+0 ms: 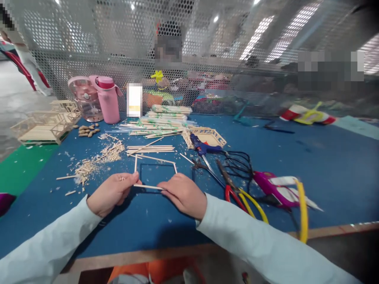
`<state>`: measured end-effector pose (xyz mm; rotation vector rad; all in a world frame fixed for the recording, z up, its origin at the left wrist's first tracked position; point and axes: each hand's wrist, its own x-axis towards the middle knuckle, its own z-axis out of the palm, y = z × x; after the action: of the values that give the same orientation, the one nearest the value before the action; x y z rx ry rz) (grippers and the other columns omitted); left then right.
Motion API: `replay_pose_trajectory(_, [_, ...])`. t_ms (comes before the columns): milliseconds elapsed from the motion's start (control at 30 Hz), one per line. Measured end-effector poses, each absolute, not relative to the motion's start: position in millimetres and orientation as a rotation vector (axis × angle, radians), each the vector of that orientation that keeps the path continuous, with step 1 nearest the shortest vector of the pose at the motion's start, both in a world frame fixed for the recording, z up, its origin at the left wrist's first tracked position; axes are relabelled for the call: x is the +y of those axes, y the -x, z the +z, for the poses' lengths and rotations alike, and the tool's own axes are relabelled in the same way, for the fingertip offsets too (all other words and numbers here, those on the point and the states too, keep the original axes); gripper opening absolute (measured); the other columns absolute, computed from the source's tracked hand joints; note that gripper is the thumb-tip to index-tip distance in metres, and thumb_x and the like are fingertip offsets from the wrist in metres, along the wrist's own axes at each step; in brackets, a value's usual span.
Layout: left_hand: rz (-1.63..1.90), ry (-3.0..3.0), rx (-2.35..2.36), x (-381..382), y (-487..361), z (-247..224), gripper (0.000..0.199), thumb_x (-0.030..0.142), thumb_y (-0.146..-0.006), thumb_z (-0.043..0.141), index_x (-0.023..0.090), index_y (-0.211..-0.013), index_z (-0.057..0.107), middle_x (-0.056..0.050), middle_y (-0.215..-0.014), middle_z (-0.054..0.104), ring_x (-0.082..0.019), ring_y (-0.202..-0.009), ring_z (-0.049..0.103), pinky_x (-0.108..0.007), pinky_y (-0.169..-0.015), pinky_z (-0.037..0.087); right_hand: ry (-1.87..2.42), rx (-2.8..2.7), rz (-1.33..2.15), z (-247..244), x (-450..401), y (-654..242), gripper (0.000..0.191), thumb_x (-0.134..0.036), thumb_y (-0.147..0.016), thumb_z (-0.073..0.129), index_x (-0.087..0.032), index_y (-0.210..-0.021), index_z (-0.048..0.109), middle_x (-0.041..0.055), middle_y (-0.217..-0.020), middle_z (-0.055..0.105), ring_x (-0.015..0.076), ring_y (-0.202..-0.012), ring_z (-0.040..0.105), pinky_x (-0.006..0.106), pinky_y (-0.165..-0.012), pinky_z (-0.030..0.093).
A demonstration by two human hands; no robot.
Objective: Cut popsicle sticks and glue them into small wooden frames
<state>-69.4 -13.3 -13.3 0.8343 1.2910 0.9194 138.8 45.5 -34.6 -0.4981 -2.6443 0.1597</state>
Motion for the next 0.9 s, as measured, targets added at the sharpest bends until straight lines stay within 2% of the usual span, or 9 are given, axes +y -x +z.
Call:
replay_pose_trajectory(133, [0.951,-0.968,1.314,-15.3,66.0,-12.6,0.038,0.052,-0.071,0.056,0.015,-0.074,0.062,0.009,-0.04,0.025,-0.005,-0.035,0.015,-0.018,-0.033,0.01,0.647,-2.562,0.293,-36.9,44.5,-140.6,0.025,-0.023,-0.091,0.036,-0.016,-0.098,0.058,0.0046,-0.088,0.069,0.0133,-0.076,0.06,0.028,-0.069,0.038])
replay_pose_trajectory(300, [0.874,-1.313,1.45,-19.4,74.8,-10.7,0.032,0.043,-0.069,0.061,0.015,-0.052,0.059,0.004,-0.045,0.039,-0.006,-0.041,0.028,-0.017,-0.038,0.02,0.674,-2.535,0.305,-40.0,45.7,-141.8,0.024,-0.025,-0.091,0.037,-0.017,-0.095,0.059,0.004,-0.088,0.069,0.0136,-0.076,0.061,0.027,-0.068,0.035])
replay_pose_trajectory(400, [0.967,-1.195,1.534,-21.8,92.6,-10.4,0.035,0.046,-0.07,0.06,0.016,-0.054,0.055,0.006,-0.043,0.033,-0.006,-0.039,0.026,-0.017,-0.036,0.017,0.688,-2.518,0.295,-42.5,45.9,-142.4,0.024,-0.026,-0.091,0.037,-0.017,-0.091,0.059,0.003,-0.084,0.069,0.0136,-0.074,0.06,0.027,-0.067,0.034])
replay_pose_trajectory(500, [1.206,-0.968,1.623,-24.2,114.4,-5.9,0.033,0.048,-0.066,0.063,0.017,-0.059,0.052,0.008,-0.041,0.027,-0.005,-0.037,0.02,-0.017,-0.035,0.014,0.706,-2.5,0.31,-41.5,45.0,-143.1,0.025,-0.026,-0.091,0.036,-0.017,-0.09,0.059,0.0028,-0.084,0.069,0.0132,-0.074,0.059,0.027,-0.067,0.033])
replay_pose_trajectory(633, [1.4,-0.954,1.887,-28.6,135.8,5.2,0.028,0.043,-0.071,0.059,0.018,-0.061,0.053,0.007,-0.04,0.027,-0.006,-0.037,0.022,-0.018,-0.037,0.017,0.727,-2.5,0.318,-38.5,43.0,-143.8,0.027,-0.026,-0.092,0.034,-0.017,-0.091,0.06,0.0043,-0.082,0.068,0.013,-0.074,0.058,0.027,-0.067,0.032])
replay_pose_trajectory(800, [1.041,-1.57,2.652,-26.6,158.7,4.6,0.028,0.046,-0.073,0.052,0.021,-0.069,0.064,0.003,-0.049,0.051,-0.012,-0.055,0.048,-0.022,-0.052,0.029,0.665,-2.7,0.212,-42.2,43.5,-144.6,0.026,-0.026,-0.089,0.04,-0.018,-0.092,0.064,0.0035,-0.068,0.061,0.0134,-0.066,0.053,0.028,-0.065,0.03])
replay_pose_trajectory(900, [0.67,-1.741,3.031,-23.8,173.3,2.6,0.045,0.051,-0.082,0.032,0.02,-0.081,0.064,0.001,-0.049,0.051,-0.012,-0.052,0.049,-0.023,-0.05,0.024,0.671,-2.747,0.191,-44.6,44.1,-145.1,0.024,-0.026,-0.087,0.043,-0.02,-0.095,0.065,0.0033,-0.068,0.058,0.0134,-0.065,0.051,0.028,-0.063,0.029])
